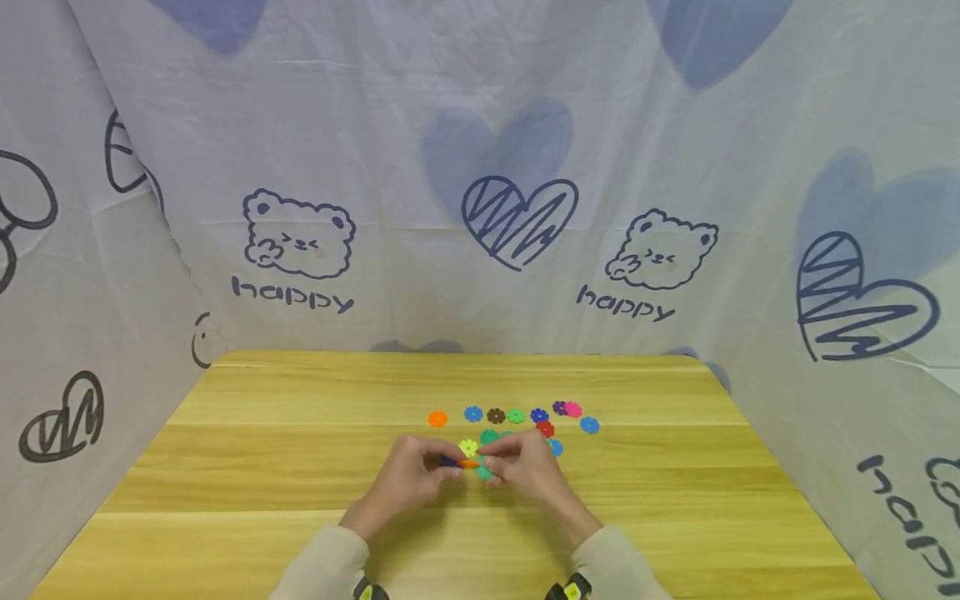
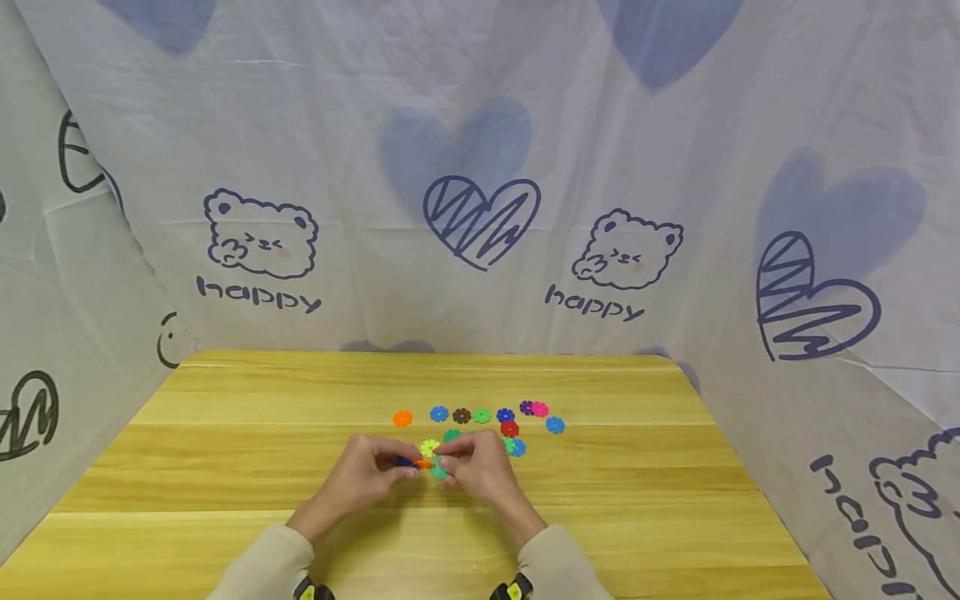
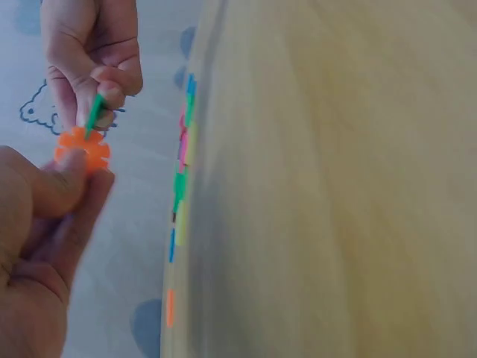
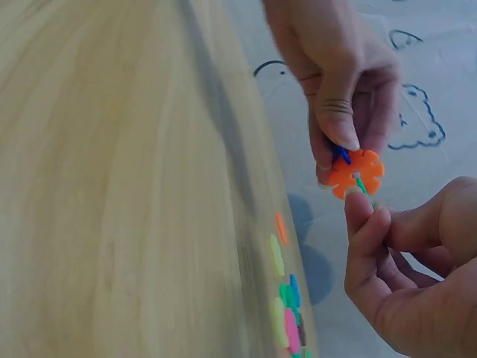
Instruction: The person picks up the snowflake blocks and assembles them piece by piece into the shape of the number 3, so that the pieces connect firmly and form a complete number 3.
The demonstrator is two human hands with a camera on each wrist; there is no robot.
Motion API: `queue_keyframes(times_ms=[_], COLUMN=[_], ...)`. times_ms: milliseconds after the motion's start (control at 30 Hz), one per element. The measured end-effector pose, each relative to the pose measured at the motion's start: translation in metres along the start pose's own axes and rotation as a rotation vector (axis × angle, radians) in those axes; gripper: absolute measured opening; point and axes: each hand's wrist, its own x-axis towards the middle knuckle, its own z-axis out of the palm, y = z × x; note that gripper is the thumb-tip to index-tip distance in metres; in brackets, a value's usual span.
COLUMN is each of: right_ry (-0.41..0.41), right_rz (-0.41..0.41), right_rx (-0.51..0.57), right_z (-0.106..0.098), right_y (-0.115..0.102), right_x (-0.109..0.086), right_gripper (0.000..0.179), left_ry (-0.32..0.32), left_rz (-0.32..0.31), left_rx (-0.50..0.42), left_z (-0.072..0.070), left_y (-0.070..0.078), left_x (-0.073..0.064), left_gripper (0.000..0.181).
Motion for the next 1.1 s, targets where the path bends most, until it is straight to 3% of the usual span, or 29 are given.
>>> queue_keyframes(times_ms=[167, 367, 733, 1100], right_ry=[-0.009, -0.059, -0.071, -0.084], right_rz=[-0.042, -0.037, -0.049, -0.1], right_rx=[-0.038, -0.041, -0.05, -0.118], right_z=[0.0, -0.004, -0.009, -0.011], right_y=[-0.005, -0.004, -0.007, -0.004], right_x=[0.001, 0.004, 0.005, 0.004], right_gripper=[0.015, 0.018, 0.024, 0.017], left_ry=[0.024, -0.002, 0.035, -0.046], left_rz=[-0.055, -0.041, -0.073, -0.098], left_rx=[-0.036, -0.07, -0.107, -0.132], left_z=[-0.001, -0.005, -0.009, -0.008], left_y=[0.003, 0.005, 0.006, 0.004], left_x=[0.003, 0.003, 0.002, 0.002], left_gripper=[0.017, 0.014, 0.018, 0.029])
